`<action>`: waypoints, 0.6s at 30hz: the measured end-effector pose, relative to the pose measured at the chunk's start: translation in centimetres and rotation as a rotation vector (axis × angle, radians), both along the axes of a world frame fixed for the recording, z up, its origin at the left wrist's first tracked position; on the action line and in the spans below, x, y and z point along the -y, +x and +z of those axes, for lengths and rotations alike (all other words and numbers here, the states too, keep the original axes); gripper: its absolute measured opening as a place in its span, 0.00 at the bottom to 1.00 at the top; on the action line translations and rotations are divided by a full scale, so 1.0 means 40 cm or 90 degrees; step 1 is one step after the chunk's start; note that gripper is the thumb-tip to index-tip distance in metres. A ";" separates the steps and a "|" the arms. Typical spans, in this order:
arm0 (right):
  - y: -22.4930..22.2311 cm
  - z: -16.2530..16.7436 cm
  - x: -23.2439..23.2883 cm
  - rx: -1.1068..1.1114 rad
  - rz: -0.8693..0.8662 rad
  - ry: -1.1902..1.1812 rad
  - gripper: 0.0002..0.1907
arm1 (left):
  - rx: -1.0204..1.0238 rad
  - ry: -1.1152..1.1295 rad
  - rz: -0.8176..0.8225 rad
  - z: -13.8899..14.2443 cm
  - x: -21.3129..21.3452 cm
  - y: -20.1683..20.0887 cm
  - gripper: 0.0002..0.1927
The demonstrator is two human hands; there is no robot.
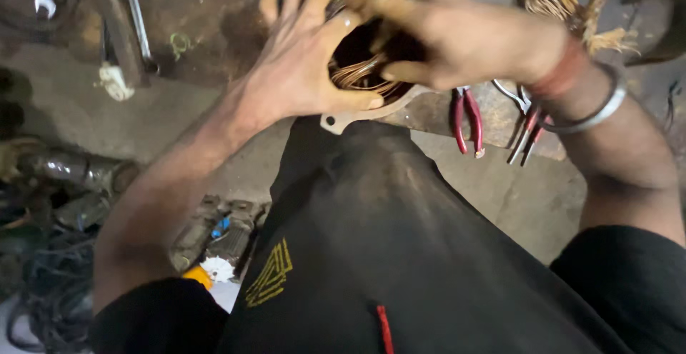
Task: The person removes old burnt copper wire windings from an electric motor stator housing, pulling bundles of wire out by hand and gripping stubborn sections with pliers. They gather the extracted wire into bundles and set them on the workbench while continuing to clear the housing.
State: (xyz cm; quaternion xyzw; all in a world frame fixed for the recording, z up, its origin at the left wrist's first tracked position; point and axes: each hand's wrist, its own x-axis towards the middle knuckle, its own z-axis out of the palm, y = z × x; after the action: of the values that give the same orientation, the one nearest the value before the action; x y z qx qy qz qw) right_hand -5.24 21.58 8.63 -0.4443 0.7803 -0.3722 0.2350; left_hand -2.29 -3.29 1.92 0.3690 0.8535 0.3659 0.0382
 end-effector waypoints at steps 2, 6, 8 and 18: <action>-0.007 0.018 -0.004 0.003 0.004 0.029 0.34 | 0.026 -0.011 0.009 -0.001 -0.003 -0.002 0.42; -0.026 0.001 0.002 -0.030 0.001 0.142 0.38 | 0.025 -0.075 0.030 0.004 -0.019 -0.003 0.40; -0.035 -0.013 0.008 -0.047 0.012 0.208 0.43 | -0.018 -0.060 0.045 0.005 -0.024 0.001 0.35; -0.018 0.026 0.039 -0.569 -0.083 0.125 0.45 | -0.037 -0.011 0.133 -0.016 -0.026 0.015 0.47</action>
State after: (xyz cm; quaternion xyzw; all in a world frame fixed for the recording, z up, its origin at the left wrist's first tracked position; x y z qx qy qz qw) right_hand -5.94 20.01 9.66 -0.4870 0.8628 -0.0828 -0.1073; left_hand -1.68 -2.27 1.28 0.2880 0.8912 0.3498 -0.0221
